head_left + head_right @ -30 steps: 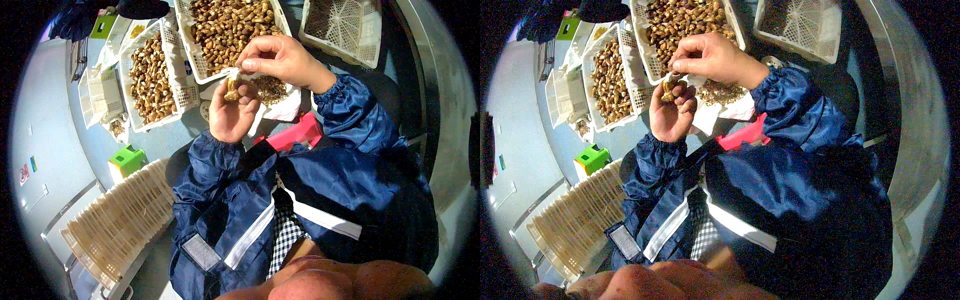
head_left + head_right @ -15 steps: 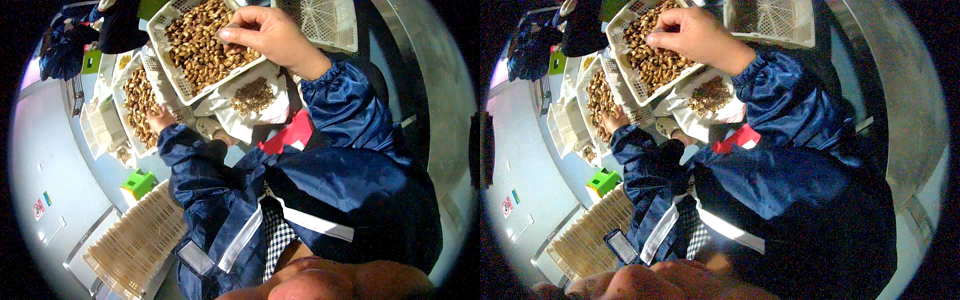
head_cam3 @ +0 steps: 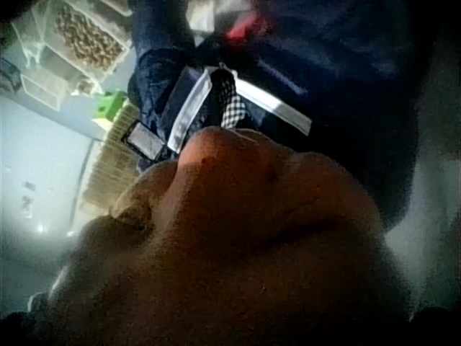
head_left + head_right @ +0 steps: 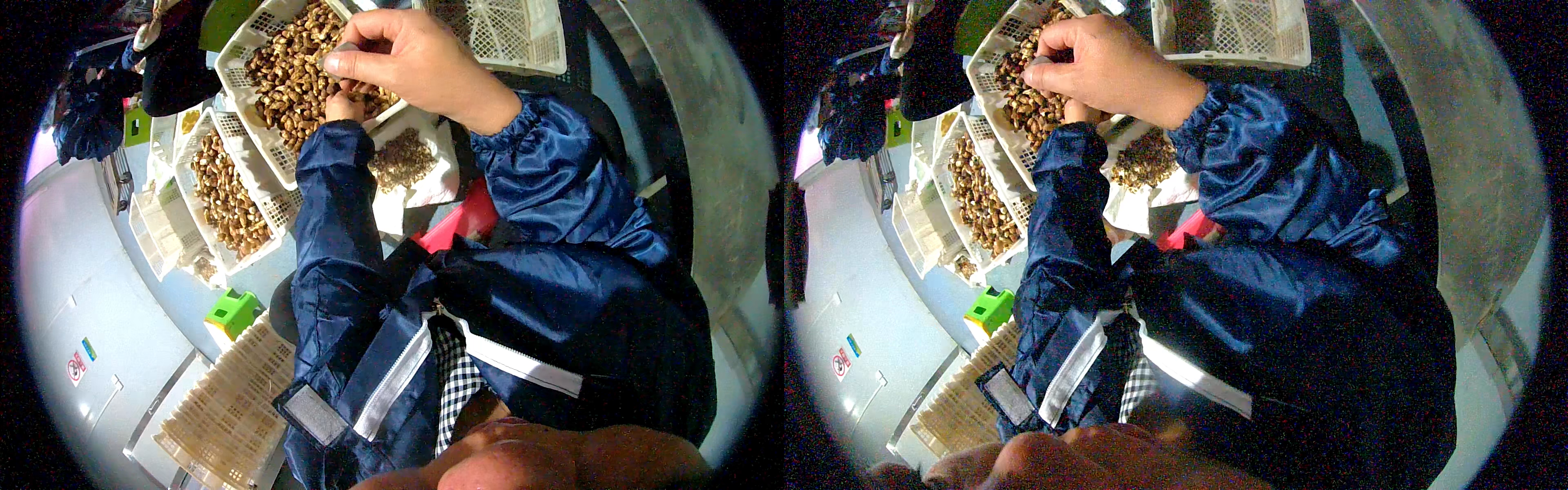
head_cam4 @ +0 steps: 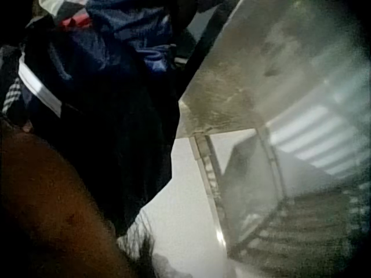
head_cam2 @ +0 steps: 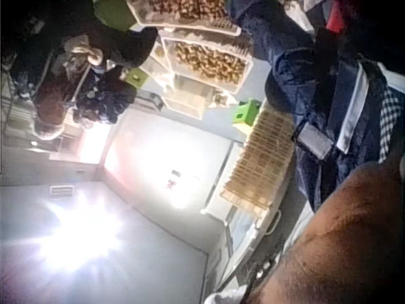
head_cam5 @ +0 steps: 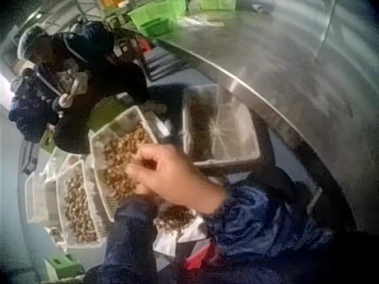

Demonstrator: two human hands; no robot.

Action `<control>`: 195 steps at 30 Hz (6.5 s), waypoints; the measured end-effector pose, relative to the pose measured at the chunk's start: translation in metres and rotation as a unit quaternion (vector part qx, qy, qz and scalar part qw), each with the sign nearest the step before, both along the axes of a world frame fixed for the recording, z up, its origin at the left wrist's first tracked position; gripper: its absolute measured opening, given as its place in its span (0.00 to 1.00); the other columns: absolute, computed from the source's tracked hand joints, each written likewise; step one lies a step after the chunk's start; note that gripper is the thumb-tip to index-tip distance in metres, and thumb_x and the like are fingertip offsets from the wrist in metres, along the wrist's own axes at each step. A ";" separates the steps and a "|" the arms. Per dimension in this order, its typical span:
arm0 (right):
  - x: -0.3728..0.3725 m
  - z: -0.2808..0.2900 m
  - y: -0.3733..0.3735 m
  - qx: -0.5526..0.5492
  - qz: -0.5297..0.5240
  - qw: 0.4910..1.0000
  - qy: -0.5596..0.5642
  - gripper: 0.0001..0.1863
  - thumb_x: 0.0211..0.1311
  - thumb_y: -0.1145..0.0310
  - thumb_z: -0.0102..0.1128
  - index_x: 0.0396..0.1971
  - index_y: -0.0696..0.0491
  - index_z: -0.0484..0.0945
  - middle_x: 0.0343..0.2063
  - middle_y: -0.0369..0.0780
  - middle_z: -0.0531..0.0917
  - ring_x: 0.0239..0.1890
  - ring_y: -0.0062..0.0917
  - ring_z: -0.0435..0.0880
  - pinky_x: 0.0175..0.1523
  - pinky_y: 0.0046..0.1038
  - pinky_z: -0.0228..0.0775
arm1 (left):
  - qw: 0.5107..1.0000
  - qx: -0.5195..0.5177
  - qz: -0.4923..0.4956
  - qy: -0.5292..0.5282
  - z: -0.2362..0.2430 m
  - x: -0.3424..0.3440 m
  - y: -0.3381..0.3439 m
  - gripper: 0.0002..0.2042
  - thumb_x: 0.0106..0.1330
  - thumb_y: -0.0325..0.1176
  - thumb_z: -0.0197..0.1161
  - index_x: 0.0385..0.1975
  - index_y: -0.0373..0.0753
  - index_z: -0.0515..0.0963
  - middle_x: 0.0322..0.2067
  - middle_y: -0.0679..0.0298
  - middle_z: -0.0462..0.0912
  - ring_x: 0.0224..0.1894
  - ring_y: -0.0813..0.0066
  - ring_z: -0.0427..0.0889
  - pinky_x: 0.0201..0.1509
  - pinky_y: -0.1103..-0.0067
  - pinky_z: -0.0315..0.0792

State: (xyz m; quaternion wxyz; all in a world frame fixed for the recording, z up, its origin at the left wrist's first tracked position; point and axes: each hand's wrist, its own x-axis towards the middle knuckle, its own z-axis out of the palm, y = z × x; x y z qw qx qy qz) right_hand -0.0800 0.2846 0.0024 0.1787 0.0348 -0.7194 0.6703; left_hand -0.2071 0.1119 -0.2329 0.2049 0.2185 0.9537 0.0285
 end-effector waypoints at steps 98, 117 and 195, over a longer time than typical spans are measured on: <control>0.023 -0.018 -0.063 -0.181 0.314 0.912 -0.191 0.08 0.61 0.67 0.62 0.27 0.56 0.79 0.28 0.34 0.81 0.34 0.15 0.77 0.41 0.19 0.69 | 0.705 0.634 0.262 -0.180 0.232 0.170 -0.090 0.11 0.67 0.30 0.57 0.44 0.30 0.74 0.31 0.66 0.78 0.31 0.81 0.73 0.35 0.84 0.68; 0.025 -0.026 -0.060 0.067 0.227 0.971 -0.011 0.07 0.61 0.69 0.62 0.29 0.57 0.79 0.31 0.34 0.82 0.32 0.14 0.78 0.41 0.18 0.70 | 0.767 0.578 0.238 -0.146 0.221 0.173 -0.076 0.12 0.74 0.38 0.46 0.36 0.36 0.72 0.23 0.71 0.71 0.24 0.85 0.66 0.28 0.85 0.62; -0.048 -0.079 -0.057 0.048 0.041 0.938 -0.340 0.07 0.57 0.67 0.65 0.26 0.55 0.79 0.24 0.31 0.79 0.29 0.12 0.73 0.37 0.15 0.65 | 0.826 0.333 0.451 0.064 0.032 0.063 -0.223 0.14 0.64 0.39 0.54 0.33 0.32 0.74 0.31 0.46 0.81 0.36 0.47 0.80 0.42 0.62 0.71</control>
